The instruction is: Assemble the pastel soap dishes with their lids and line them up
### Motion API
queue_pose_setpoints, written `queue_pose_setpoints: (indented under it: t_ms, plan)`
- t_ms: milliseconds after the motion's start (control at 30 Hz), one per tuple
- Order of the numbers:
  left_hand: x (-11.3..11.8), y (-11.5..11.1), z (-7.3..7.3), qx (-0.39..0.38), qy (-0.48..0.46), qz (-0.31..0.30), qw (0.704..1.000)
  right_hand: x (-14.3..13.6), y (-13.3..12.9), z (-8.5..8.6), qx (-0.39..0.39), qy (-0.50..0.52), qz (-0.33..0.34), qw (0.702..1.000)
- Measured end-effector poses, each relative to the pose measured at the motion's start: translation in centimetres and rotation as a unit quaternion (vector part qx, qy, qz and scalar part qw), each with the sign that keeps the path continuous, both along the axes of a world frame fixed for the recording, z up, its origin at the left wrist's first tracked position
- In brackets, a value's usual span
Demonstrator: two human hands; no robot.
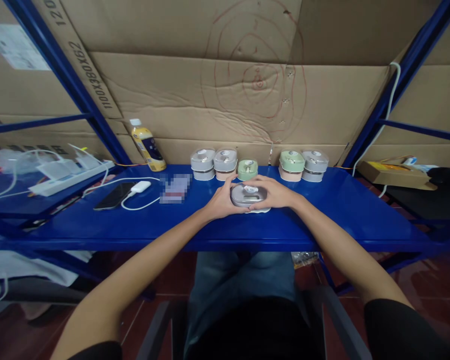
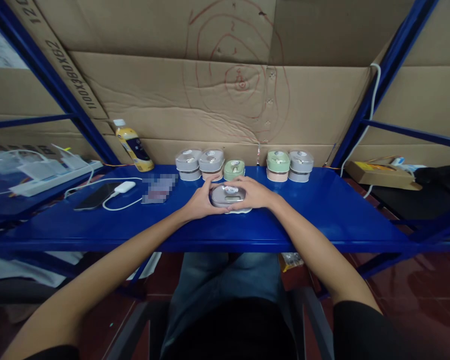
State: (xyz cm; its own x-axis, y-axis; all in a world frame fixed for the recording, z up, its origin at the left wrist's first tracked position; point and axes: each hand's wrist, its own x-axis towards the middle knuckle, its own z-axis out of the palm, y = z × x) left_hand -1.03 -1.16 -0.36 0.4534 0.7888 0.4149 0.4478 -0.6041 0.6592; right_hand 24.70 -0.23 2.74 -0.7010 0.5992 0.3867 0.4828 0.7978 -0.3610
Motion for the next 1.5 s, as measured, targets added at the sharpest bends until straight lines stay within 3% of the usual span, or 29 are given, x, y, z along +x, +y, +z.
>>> queue_pose_setpoints:
  t_ms: [267, 700, 967, 1133, 1300, 1400, 1500]
  plan:
    - [-0.1, 0.6, 0.0, 0.037, 0.016, 0.014, 0.999, 0.6, 0.5, -0.8, -0.012, 0.001, -0.035, 0.999]
    - [-0.3, 1.2, -0.3, 0.048, -0.006, 0.013, 0.999, 0.7, 1.0, -0.3, 0.003, 0.050, -0.032, 0.998]
    - [-0.4, 1.5, -0.7, -0.018, 0.042, 0.007, 0.999, 0.7, 1.6, -1.6, -0.045, 0.018, -0.034, 0.998]
    - [-0.7, 1.8, -1.1, 0.000, 0.037, -0.008, 0.999, 1.1, 0.6, -0.7, -0.049, -0.025, -0.046, 0.997]
    - [-1.0, 2.7, -2.2, 0.061, 0.049, 0.070, 0.994, 3.1, -2.3, 0.4, -0.032, -0.122, -0.174, 0.977]
    - [-0.9, 2.7, -2.4, 0.080, 0.075, 0.063, 0.992, 4.1, -2.8, 0.1, 0.034, -0.136, -0.272, 0.952]
    - [-0.9, 2.3, -2.1, 0.076, 0.096, 0.050, 0.991, 4.7, -1.4, -0.2, 0.107, -0.144, -0.307, 0.935]
